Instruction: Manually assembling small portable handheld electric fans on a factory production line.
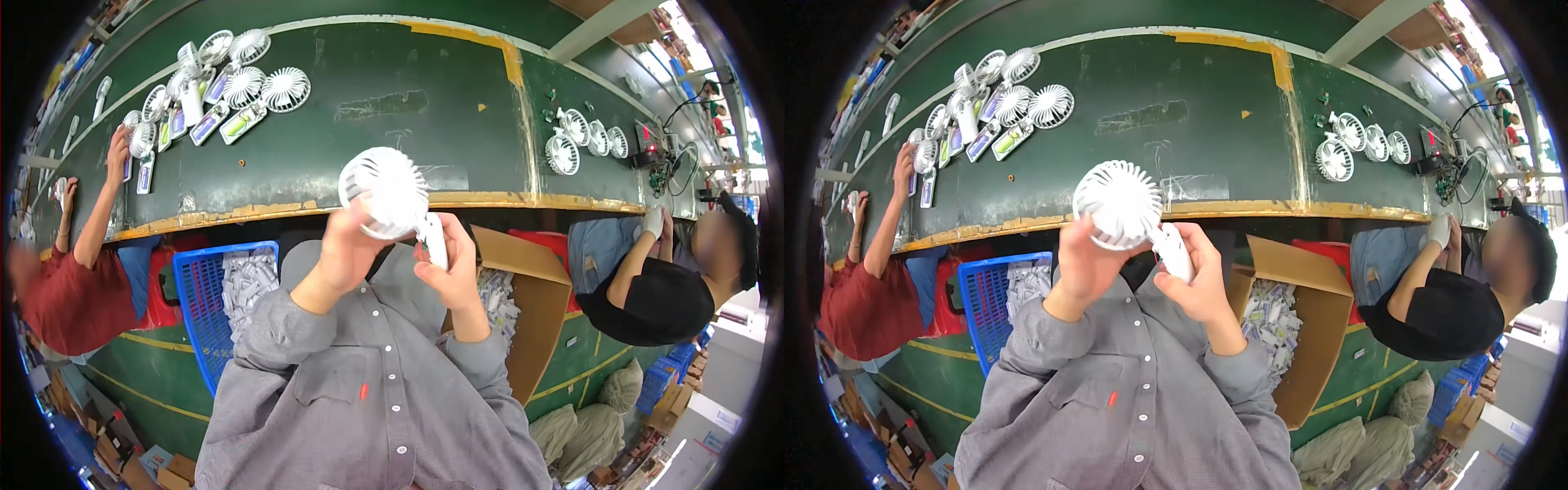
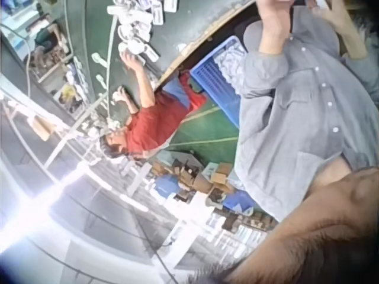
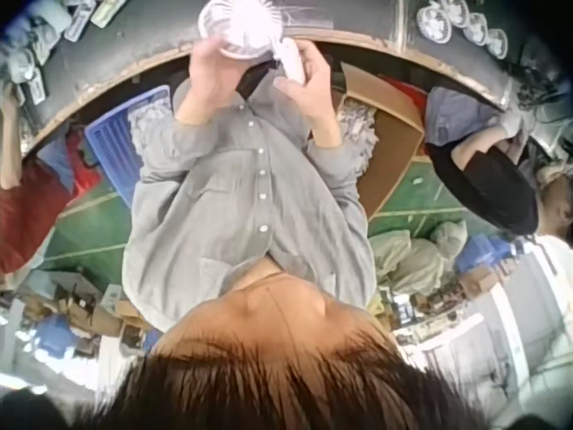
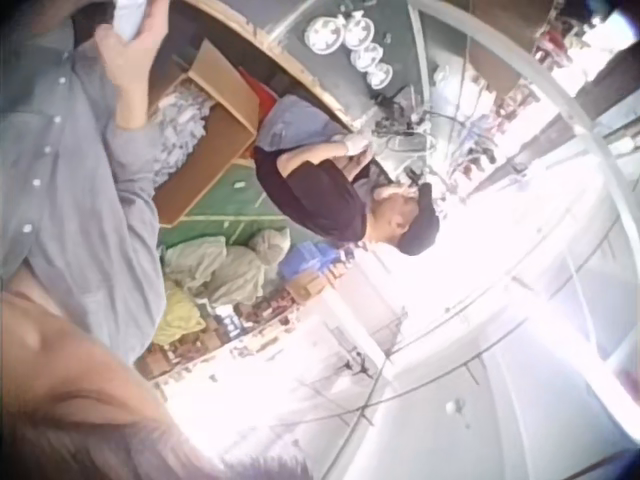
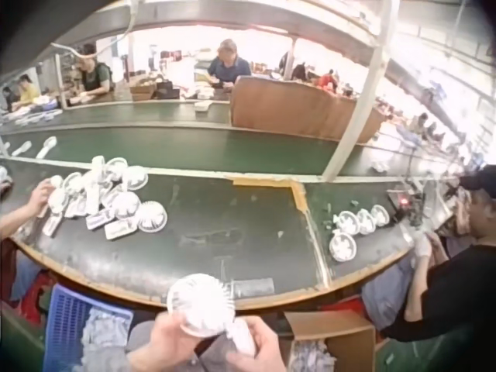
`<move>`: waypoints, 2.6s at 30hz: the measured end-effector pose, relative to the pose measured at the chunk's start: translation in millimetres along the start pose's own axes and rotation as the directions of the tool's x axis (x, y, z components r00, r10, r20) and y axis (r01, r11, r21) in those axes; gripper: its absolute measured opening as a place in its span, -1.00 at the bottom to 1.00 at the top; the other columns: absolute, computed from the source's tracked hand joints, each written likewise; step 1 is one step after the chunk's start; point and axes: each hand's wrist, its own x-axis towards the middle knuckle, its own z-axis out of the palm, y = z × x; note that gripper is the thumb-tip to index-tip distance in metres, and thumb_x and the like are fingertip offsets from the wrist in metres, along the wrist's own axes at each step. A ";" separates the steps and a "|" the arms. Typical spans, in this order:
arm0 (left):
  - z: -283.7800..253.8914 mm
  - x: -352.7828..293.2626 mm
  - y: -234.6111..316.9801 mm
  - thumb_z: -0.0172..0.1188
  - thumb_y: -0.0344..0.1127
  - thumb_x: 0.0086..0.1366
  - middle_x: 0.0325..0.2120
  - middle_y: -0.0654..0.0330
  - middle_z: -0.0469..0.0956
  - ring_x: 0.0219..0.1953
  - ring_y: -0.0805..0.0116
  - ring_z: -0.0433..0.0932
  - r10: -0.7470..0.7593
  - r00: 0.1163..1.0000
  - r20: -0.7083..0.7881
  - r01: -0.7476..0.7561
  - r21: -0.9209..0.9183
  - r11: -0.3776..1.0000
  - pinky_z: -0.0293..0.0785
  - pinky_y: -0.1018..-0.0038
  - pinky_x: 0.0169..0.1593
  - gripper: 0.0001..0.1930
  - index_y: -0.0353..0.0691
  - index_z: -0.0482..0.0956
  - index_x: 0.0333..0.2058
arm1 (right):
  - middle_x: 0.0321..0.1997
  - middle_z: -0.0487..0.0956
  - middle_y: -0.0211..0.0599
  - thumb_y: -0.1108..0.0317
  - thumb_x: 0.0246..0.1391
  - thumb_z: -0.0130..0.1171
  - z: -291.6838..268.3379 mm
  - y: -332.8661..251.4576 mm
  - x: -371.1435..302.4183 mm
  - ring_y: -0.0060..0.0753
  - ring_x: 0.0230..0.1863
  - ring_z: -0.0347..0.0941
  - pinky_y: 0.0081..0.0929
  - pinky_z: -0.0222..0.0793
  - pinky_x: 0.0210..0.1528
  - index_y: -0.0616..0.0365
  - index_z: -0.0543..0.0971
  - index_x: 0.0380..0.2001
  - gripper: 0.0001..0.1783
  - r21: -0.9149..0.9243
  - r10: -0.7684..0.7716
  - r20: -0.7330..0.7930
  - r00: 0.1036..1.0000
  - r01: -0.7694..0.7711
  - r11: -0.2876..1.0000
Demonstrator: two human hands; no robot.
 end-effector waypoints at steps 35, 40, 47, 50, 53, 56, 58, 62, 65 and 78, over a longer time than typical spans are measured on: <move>7.4 -26.3 2.7 0.32 -0.36 -0.15 -0.48 0.37 0.50 -0.40 0.40 0.55 0.185 0.585 0.789 -0.775 0.612 -0.157 0.49 0.51 -0.48 -0.84 -0.08 0.56 -0.51 | -0.61 0.48 -0.42 0.40 0.13 0.04 -5.5 -13.3 -45.3 -0.66 -0.71 0.36 -0.71 0.19 -0.69 0.35 0.54 -0.32 -0.80 0.145 0.342 0.267 0.901 -0.388 0.910; -12.8 -21.5 3.2 0.25 -0.55 -0.09 -0.40 0.19 0.63 -0.52 0.40 0.60 0.368 0.784 0.501 -0.619 0.681 0.392 0.52 0.56 -0.48 -0.83 -0.25 0.65 -0.43 | -0.83 0.38 -0.38 0.28 -0.04 0.14 0.2 -15.2 -68.8 -0.50 -0.78 0.23 -0.44 0.25 -0.50 0.28 0.46 -0.64 -0.73 0.385 0.111 0.346 0.932 -0.249 0.889; -34.9 -19.3 32.9 0.18 -0.62 0.15 -0.31 -0.02 0.60 -0.30 0.24 0.65 0.288 0.957 0.031 -0.276 0.399 0.874 0.63 0.48 -0.30 -0.86 -0.41 0.62 -0.29 | -0.76 0.46 -0.25 0.19 0.06 0.03 -155.5 61.6 -152.6 -0.33 -0.74 0.30 -0.25 0.34 -0.31 0.22 0.48 -0.46 -0.72 0.421 0.305 -0.111 0.946 -0.234 0.877; -31.4 -10.2 29.9 0.16 -0.65 0.15 -0.27 0.00 0.58 -0.24 0.27 0.64 0.267 0.963 0.043 -0.264 0.362 0.894 0.61 0.50 -0.23 -0.83 -0.44 0.62 -0.26 | -0.12 0.60 0.05 0.00 0.14 0.00 -255.0 147.3 -221.1 -0.03 -0.12 0.54 -0.09 0.36 0.05 0.31 0.50 -0.06 -0.45 -0.527 0.147 -0.824 0.547 -0.836 0.154; -13.1 -7.0 16.9 0.17 -0.61 0.15 -0.25 -0.02 0.59 -0.25 0.24 0.64 0.185 0.977 0.110 -0.212 0.329 0.920 0.62 0.47 -0.26 -0.83 -0.41 0.63 -0.26 | 0.19 0.37 0.04 0.02 0.11 0.11 -235.8 151.6 -217.7 -0.03 0.20 0.30 -0.12 0.17 0.25 0.28 0.29 0.18 -0.30 -0.448 0.156 -0.810 0.565 -0.769 0.457; 15.0 -2.2 -8.1 0.17 -0.60 0.16 -0.26 0.02 0.59 -0.26 0.26 0.63 -0.026 0.989 0.146 0.004 0.148 0.989 0.62 0.47 -0.30 -0.84 -0.37 0.61 -0.26 | 0.39 0.20 -0.04 0.05 0.05 0.24 -119.6 100.5 -154.9 -0.12 0.40 0.09 -0.20 -0.04 0.40 0.28 0.11 0.33 -0.09 -0.610 -0.109 -0.551 0.827 -0.310 0.729; 38.2 -1.1 -22.2 0.16 -0.61 0.16 -0.27 0.05 0.58 -0.28 0.30 0.63 -0.087 0.979 0.184 0.074 0.075 0.994 0.61 0.47 -0.29 -0.83 -0.36 0.62 -0.25 | 0.40 0.15 -0.09 0.05 0.03 0.26 -33.2 47.8 -103.2 -0.19 0.40 0.08 -0.23 -0.06 0.40 0.29 0.08 0.34 -0.05 -0.276 -0.237 -0.288 0.928 0.156 0.948; 58.2 3.9 -17.0 0.19 -0.54 0.19 -0.31 0.13 0.62 -0.29 0.41 0.63 -0.086 0.976 0.202 0.063 0.114 0.991 0.59 0.54 -0.25 -0.85 -0.40 0.60 -0.24 | 0.39 0.15 -0.14 -0.03 0.11 0.16 0.8 48.4 -83.6 -0.19 0.40 0.12 -0.22 0.02 0.41 0.35 0.03 0.35 -0.05 0.355 0.045 -0.127 0.991 0.003 0.935; 40.5 19.8 14.6 0.24 -0.58 0.17 -0.27 0.10 0.60 -0.25 0.33 0.63 0.078 0.984 0.159 -0.126 0.323 0.938 0.58 0.48 -0.16 -0.82 -0.40 0.60 -0.22 | 0.25 0.40 -0.06 -0.01 0.22 -0.06 10.3 43.3 -69.9 -0.05 0.30 0.28 -0.10 0.11 0.37 0.30 0.29 0.24 -0.32 0.682 0.163 -0.043 0.986 -0.090 0.726; -128.5 80.0 84.1 0.37 -0.06 0.06 0.20 -0.12 0.26 0.27 -0.11 0.20 0.339 0.905 0.257 0.050 0.726 -0.686 0.20 0.13 0.26 -0.20 -0.25 0.26 0.22 | 0.14 0.29 -0.05 0.42 -0.27 0.44 -31.5 -2.2 -15.2 -0.11 0.17 0.27 -0.26 0.21 0.22 0.27 0.25 0.14 -0.15 -0.657 -0.590 -0.326 0.738 0.271 0.703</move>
